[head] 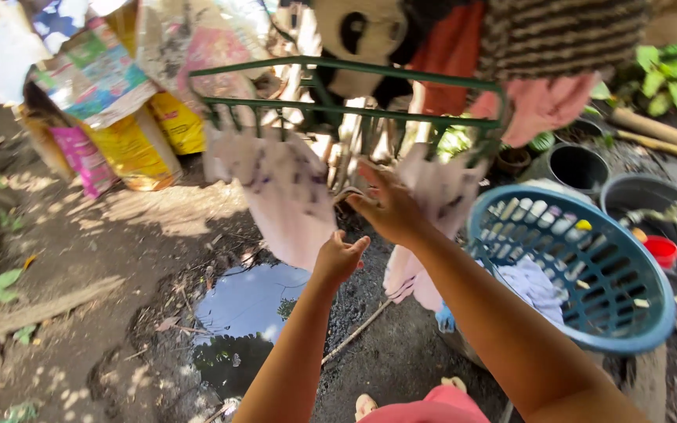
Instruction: Hang wet socks on a multi-clip laundry hanger.
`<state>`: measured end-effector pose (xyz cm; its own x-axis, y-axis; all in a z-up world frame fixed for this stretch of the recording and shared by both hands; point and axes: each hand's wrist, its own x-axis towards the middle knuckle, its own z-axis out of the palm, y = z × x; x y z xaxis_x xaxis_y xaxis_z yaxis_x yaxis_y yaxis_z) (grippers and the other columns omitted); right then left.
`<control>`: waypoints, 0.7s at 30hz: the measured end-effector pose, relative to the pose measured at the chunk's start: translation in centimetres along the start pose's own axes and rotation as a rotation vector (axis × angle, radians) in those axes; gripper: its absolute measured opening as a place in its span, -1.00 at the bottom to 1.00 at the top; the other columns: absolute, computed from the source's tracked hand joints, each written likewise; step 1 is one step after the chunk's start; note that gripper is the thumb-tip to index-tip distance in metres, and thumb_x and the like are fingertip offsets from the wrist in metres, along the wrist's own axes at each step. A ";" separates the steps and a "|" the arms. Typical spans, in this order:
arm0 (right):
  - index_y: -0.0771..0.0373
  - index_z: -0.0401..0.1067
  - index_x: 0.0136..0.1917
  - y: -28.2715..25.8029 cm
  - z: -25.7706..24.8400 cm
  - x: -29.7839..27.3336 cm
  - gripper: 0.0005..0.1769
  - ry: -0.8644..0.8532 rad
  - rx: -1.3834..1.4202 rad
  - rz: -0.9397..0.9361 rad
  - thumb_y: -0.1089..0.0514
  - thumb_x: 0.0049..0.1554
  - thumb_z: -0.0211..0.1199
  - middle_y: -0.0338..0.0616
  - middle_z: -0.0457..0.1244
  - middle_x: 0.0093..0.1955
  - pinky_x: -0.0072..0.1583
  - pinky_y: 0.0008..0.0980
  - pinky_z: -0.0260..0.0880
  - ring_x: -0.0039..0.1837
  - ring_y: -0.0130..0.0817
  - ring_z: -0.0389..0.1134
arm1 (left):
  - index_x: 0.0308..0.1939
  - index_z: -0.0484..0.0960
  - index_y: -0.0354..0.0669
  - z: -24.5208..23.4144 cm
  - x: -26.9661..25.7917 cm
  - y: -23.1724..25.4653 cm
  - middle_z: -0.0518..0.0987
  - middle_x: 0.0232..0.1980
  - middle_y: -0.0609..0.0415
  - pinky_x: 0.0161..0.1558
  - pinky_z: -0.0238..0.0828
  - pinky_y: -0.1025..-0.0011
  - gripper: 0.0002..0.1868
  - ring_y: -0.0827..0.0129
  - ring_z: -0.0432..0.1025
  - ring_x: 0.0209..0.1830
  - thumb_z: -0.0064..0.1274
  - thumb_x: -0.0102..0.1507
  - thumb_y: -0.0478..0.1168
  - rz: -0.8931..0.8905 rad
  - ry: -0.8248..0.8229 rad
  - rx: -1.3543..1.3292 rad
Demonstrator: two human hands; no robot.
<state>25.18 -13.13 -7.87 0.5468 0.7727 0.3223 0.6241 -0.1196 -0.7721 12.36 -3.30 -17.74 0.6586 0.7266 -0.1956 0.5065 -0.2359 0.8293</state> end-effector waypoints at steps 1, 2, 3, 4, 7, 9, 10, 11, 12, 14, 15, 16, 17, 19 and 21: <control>-0.01 0.04 0.61 0.2 -0.5 -0.6 -0.20 0.023 -0.001 0.023 -0.20 0.23 0.22 0.11 0.13 0.51 0.29 -0.04 0.40 0.40 0.00 0.30 | 0.43 0.19 -0.37 1.8 0.9 -1.0 0.78 -0.21 -0.09 -0.19 0.58 0.32 -0.16 0.16 0.65 -0.31 0.20 0.29 0.07 0.010 -0.027 0.014; 0.03 0.06 0.61 0.5 -1.0 -1.2 -0.22 -0.126 0.089 0.022 -0.18 0.24 0.22 0.09 0.13 0.52 0.32 -0.05 0.38 0.42 -0.02 0.28 | 0.21 0.44 -0.41 3.6 1.7 -2.0 0.75 -0.22 -0.07 -0.25 0.57 0.30 -0.38 0.19 0.63 -0.32 0.14 0.31 0.07 -0.040 -0.249 -0.022; 0.06 0.07 0.60 1.0 -2.0 -2.0 -0.23 -0.272 0.179 0.022 -0.15 0.24 0.22 0.07 0.13 0.53 0.35 -0.06 0.36 0.44 -0.05 0.27 | -0.01 0.70 -0.43 5.9 2.4 -2.8 0.72 -0.22 -0.06 -0.30 0.56 0.28 -0.48 0.23 0.61 -0.34 0.08 0.34 0.06 -0.091 -0.474 -0.057; 0.06 0.07 0.60 1.6 -3.0 -2.8 -0.23 -0.245 0.179 0.045 -0.15 0.24 0.22 0.07 0.13 0.53 0.35 -0.06 0.36 0.44 -0.05 0.27 | -0.01 0.70 -0.43 7.1 1.5 -2.0 0.72 -0.22 -0.06 -0.30 0.56 0.28 -0.48 0.23 0.61 -0.34 0.08 0.34 0.06 -0.084 -0.504 -0.040; 0.14 0.11 0.59 3.6 -6.4 -5.2 -0.26 -0.498 0.368 0.071 -0.10 0.26 0.23 0.04 0.14 0.54 0.41 -0.09 0.31 0.49 -0.09 0.25 | -0.16 0.74 -0.21 11.1 -1.1 0.3 0.76 -0.20 0.00 -0.27 0.61 0.34 -0.63 0.28 0.66 -0.29 -0.06 0.31 -0.02 -0.159 -0.940 0.065; 0.21 0.15 0.58 5.2 -9.1 -6.6 -0.29 -0.772 0.568 0.044 -0.04 0.27 0.23 0.00 0.15 0.56 0.47 -0.11 0.27 0.53 -0.14 0.22 | -0.03 0.70 -0.19 14.0 -2.1 1.6 0.72 -0.15 0.10 -0.22 0.60 0.37 -0.65 0.33 0.65 -0.21 0.03 0.35 -0.01 -0.266 -1.180 0.168; 0.21 0.15 0.58 6.1 -10.6 -7.2 -0.29 -0.743 0.567 0.057 -0.04 0.27 0.23 0.00 0.15 0.56 0.47 -0.11 0.27 0.53 -0.14 0.22 | -0.03 0.70 -0.19 14.9 -2.4 2.3 0.72 -0.15 0.10 -0.22 0.60 0.37 -0.65 0.33 0.65 -0.21 0.03 0.35 -0.01 -0.257 -1.204 0.187; 0.25 0.17 0.58 7.1 -11.7 -8.1 -0.31 -0.890 0.677 0.035 -0.01 0.28 0.24 -0.02 0.15 0.57 0.50 -0.12 0.25 0.55 -0.17 0.21 | 0.09 0.64 -0.07 15.7 -3.1 2.6 0.74 -0.11 0.11 -0.21 0.60 0.37 -0.62 0.35 0.65 -0.18 -0.02 0.35 0.05 -0.130 -1.019 0.095; 0.28 0.19 0.57 8.0 -12.8 -9.1 -0.32 -1.034 0.788 0.009 0.01 0.29 0.24 -0.04 0.16 0.57 0.53 -0.13 0.23 0.57 -0.19 0.19 | 0.21 0.57 0.05 16.5 -3.8 2.9 0.75 -0.07 0.12 -0.21 0.60 0.38 -0.56 0.37 0.66 -0.15 -0.07 0.34 0.10 -0.006 -0.832 0.003; 0.30 0.25 0.54 10.6 -16.2 -10.7 -0.37 -0.926 0.755 0.122 0.00 0.30 0.21 -0.02 0.22 0.52 0.49 -0.14 0.28 0.50 -0.20 0.26 | 0.26 0.52 0.00 20.8 -2.1 1.1 0.70 0.06 0.13 -0.17 0.58 0.39 -0.53 0.36 0.65 -0.09 -0.04 0.35 0.08 0.015 -0.814 -0.225; 0.31 0.31 0.51 12.1 -18.0 -11.5 -0.41 -0.841 0.715 0.227 -0.01 0.31 0.17 0.00 0.28 0.46 0.44 -0.14 0.33 0.44 -0.21 0.32 | 0.32 0.46 -0.05 23.1 -1.2 0.2 0.64 0.19 0.14 -0.13 0.56 0.40 -0.49 0.35 0.64 -0.02 0.00 0.35 0.05 0.032 -0.767 -0.466; 0.31 0.31 0.51 14.2 -19.5 -12.1 -0.41 -0.836 0.718 0.233 -0.01 0.31 0.17 0.00 0.28 0.46 0.44 -0.14 0.33 0.44 -0.21 0.32 | 0.32 0.46 -0.05 24.5 -1.3 2.1 0.64 0.19 0.14 -0.13 0.56 0.40 -0.49 0.35 0.64 -0.02 0.00 0.35 0.05 0.029 -0.775 -0.464; 0.26 0.30 0.51 16.3 -20.7 -12.6 -0.39 -0.647 0.779 0.328 -0.01 0.27 0.19 -0.03 0.30 0.44 0.40 -0.15 0.36 0.39 -0.23 0.34 | 0.37 0.47 -0.08 25.7 -1.4 3.9 0.63 0.21 0.00 -0.12 0.53 0.43 -0.48 0.37 0.60 0.00 0.02 0.40 0.06 0.037 -0.722 -0.384; 0.22 0.29 0.51 20.2 -23.6 -13.6 -0.37 -0.455 0.833 0.424 -0.01 0.23 0.21 -0.07 0.31 0.41 0.35 -0.16 0.39 0.34 -0.26 0.36 | 0.42 0.48 -0.11 28.5 -1.2 7.2 0.62 0.23 -0.15 -0.11 0.50 0.46 -0.47 0.38 0.56 0.02 0.03 0.45 0.06 0.043 -0.673 -0.303; 0.10 0.29 0.50 24.0 -26.8 -14.7 -0.39 -0.177 0.823 0.577 -0.05 0.22 0.19 -0.21 0.31 0.39 0.28 -0.28 0.34 0.33 -0.37 0.36 | 0.58 0.13 0.22 31.5 -0.7 10.3 0.46 0.42 -0.04 -0.22 0.36 0.39 -0.13 0.48 0.44 -0.20 0.19 0.23 -0.14 0.089 -0.542 -0.429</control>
<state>47.10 -44.02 -16.46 0.5108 0.8219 -0.2522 -0.3221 -0.0890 -0.9425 34.68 -26.57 -25.56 0.9287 0.2656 -0.2587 0.2468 0.0778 0.9659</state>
